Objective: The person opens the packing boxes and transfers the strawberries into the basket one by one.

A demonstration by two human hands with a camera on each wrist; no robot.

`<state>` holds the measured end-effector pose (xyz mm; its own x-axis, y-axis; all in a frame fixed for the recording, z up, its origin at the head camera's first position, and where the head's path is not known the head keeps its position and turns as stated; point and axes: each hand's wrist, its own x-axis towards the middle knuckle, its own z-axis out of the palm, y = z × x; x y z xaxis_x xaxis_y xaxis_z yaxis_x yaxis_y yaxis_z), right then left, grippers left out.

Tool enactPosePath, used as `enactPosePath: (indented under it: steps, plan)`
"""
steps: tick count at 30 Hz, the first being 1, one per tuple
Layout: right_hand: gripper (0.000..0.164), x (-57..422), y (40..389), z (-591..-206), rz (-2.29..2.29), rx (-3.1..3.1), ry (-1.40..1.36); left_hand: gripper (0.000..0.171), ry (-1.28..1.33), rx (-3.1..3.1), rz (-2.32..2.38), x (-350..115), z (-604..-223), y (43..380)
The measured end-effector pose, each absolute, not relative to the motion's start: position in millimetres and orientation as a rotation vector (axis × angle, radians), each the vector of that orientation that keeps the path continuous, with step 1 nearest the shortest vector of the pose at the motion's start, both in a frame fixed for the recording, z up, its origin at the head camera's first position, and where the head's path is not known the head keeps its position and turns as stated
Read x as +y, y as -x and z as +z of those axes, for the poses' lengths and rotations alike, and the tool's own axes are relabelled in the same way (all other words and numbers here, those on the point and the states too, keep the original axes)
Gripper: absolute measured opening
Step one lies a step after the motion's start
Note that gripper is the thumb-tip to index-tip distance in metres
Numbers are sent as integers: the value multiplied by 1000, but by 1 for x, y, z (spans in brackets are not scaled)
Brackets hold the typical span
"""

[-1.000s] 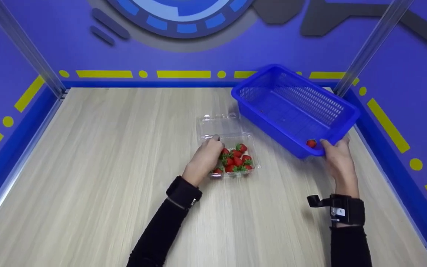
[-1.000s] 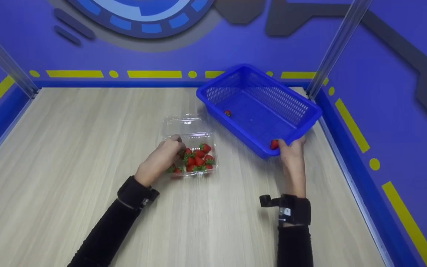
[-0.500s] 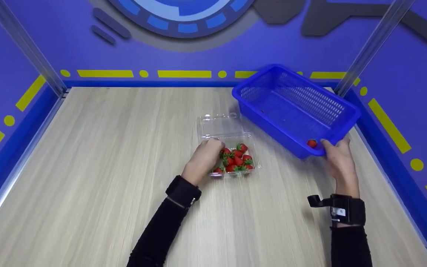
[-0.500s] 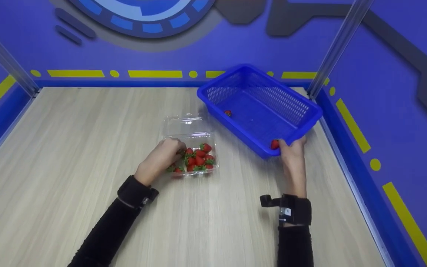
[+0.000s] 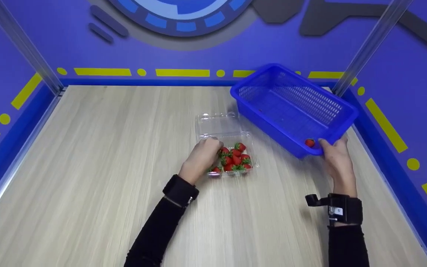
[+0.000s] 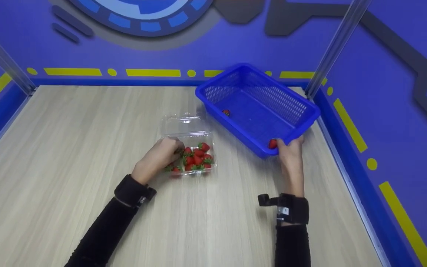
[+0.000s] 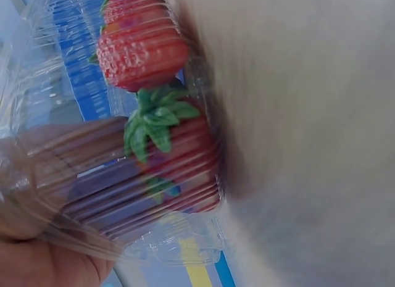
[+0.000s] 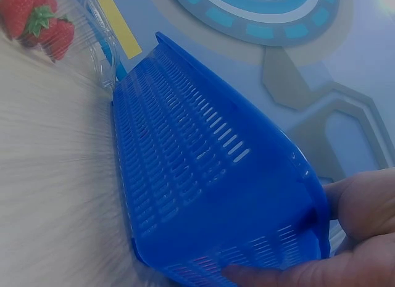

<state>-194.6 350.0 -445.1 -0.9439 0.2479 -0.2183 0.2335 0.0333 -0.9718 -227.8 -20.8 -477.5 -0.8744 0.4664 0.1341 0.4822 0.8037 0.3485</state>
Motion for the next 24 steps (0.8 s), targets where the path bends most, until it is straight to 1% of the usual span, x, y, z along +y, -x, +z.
enactPosePath:
  steps: [5, 10, 14, 18, 24]
  plan:
    - [72, 349, 195, -445, 2093, -2270, 547, 24, 782, -2953, -630, -22, -475, 227]
    - [73, 351, 195, -444, 2129, -2274, 540, 24, 812, -2946, -679, -24, -470, 227]
    - [76, 352, 195, -443, 2156, -2259, 528, 16, 837, -2932, -692, -23, -462, 227]
    - [76, 352, 195, -444, 2154, -2237, 511, 9, 848, -2917, -689, -23, -452, 225]
    - [74, 351, 196, -444, 2141, -2236, 502, 18, 851, -2875, -717, -21, -437, 216]
